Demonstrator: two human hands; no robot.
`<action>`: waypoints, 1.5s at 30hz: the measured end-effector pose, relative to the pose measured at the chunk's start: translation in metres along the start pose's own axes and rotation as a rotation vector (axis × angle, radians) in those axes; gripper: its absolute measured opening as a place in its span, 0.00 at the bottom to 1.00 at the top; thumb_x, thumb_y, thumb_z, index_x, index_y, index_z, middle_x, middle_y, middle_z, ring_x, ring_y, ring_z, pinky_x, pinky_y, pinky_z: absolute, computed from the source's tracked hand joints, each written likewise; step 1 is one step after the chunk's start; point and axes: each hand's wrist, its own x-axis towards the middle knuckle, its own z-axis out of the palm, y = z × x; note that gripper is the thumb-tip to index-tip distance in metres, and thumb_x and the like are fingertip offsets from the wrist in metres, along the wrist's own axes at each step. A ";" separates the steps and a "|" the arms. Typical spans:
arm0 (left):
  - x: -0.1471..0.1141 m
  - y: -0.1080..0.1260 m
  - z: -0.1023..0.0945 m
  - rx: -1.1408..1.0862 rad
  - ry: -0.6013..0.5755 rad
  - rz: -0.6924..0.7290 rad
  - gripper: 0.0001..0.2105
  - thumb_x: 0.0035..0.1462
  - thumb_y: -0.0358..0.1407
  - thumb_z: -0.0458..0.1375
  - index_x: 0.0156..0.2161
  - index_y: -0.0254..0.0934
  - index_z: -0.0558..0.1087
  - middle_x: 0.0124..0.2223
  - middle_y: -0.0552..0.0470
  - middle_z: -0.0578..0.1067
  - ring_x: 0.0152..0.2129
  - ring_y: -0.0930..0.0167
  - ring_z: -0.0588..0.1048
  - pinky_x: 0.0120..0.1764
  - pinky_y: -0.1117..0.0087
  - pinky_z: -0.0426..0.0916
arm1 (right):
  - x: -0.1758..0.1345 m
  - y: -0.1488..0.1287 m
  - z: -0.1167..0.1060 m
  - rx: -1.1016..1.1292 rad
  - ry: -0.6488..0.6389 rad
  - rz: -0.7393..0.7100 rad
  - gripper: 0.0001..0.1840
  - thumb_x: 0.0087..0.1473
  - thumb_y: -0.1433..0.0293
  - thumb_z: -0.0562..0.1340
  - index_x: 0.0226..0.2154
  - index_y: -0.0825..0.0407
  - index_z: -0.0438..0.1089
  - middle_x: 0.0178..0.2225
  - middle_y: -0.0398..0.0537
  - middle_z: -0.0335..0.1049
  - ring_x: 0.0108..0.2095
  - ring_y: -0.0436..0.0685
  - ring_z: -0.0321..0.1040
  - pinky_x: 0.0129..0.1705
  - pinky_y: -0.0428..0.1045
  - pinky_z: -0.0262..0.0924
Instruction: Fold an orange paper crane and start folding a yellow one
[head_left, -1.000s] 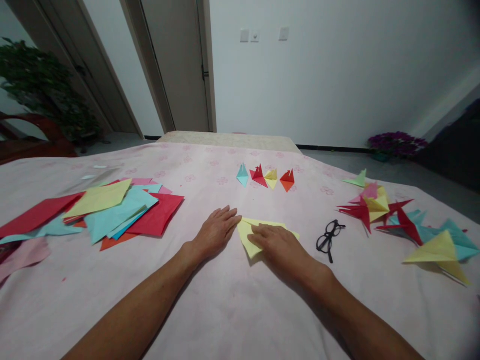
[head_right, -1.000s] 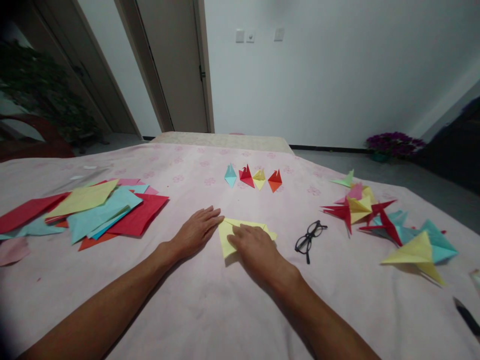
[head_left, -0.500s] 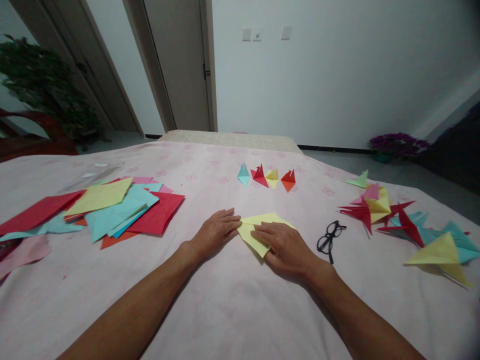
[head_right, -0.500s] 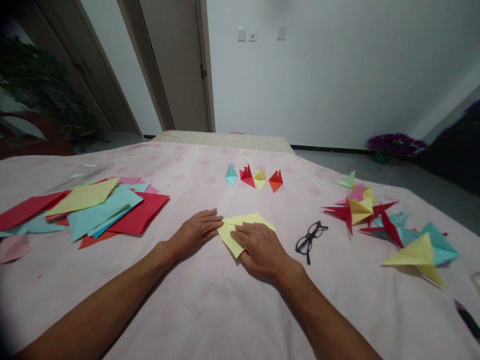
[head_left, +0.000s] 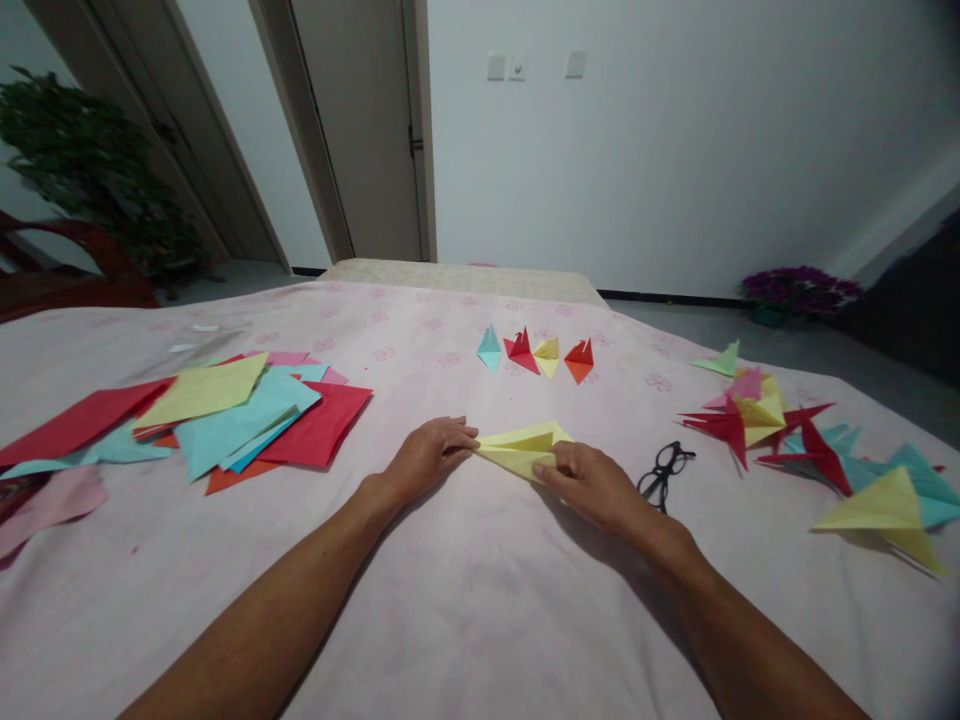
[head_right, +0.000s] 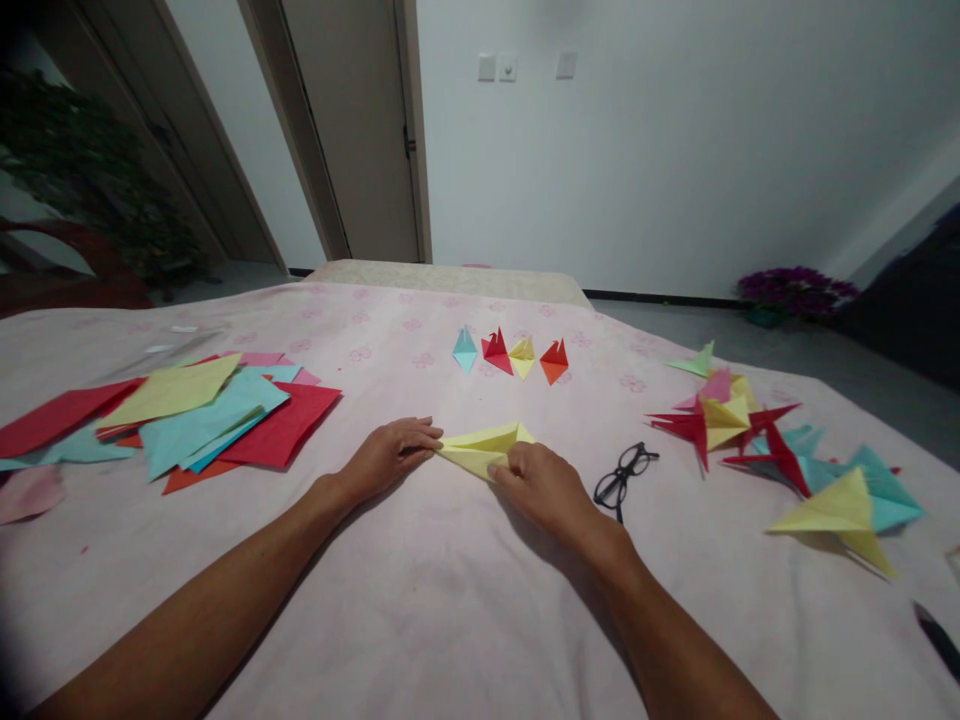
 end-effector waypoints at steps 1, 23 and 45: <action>0.000 -0.001 0.000 -0.015 0.008 -0.014 0.08 0.60 0.33 0.60 0.43 0.44 0.79 0.48 0.51 0.80 0.52 0.65 0.74 0.55 0.57 0.69 | 0.001 0.001 0.000 0.015 -0.016 0.009 0.17 0.59 0.61 0.54 0.23 0.52 0.66 0.26 0.44 0.69 0.26 0.50 0.61 0.27 0.46 0.46; 0.012 0.020 0.002 0.203 0.041 -0.143 0.01 0.58 0.33 0.59 0.35 0.39 0.73 0.38 0.51 0.75 0.37 0.67 0.73 0.44 0.64 0.67 | 0.003 -0.002 0.003 -0.163 0.016 0.220 0.17 0.57 0.60 0.55 0.23 0.51 0.70 0.27 0.49 0.73 0.26 0.53 0.64 0.26 0.48 0.40; 0.000 0.039 0.019 0.354 -0.227 0.237 0.22 0.67 0.36 0.49 0.64 0.36 0.60 0.66 0.41 0.62 0.64 0.62 0.59 0.63 0.55 0.57 | 0.001 -0.001 0.003 -0.266 0.024 0.234 0.09 0.55 0.64 0.58 0.30 0.50 0.71 0.34 0.48 0.73 0.31 0.54 0.66 0.27 0.49 0.40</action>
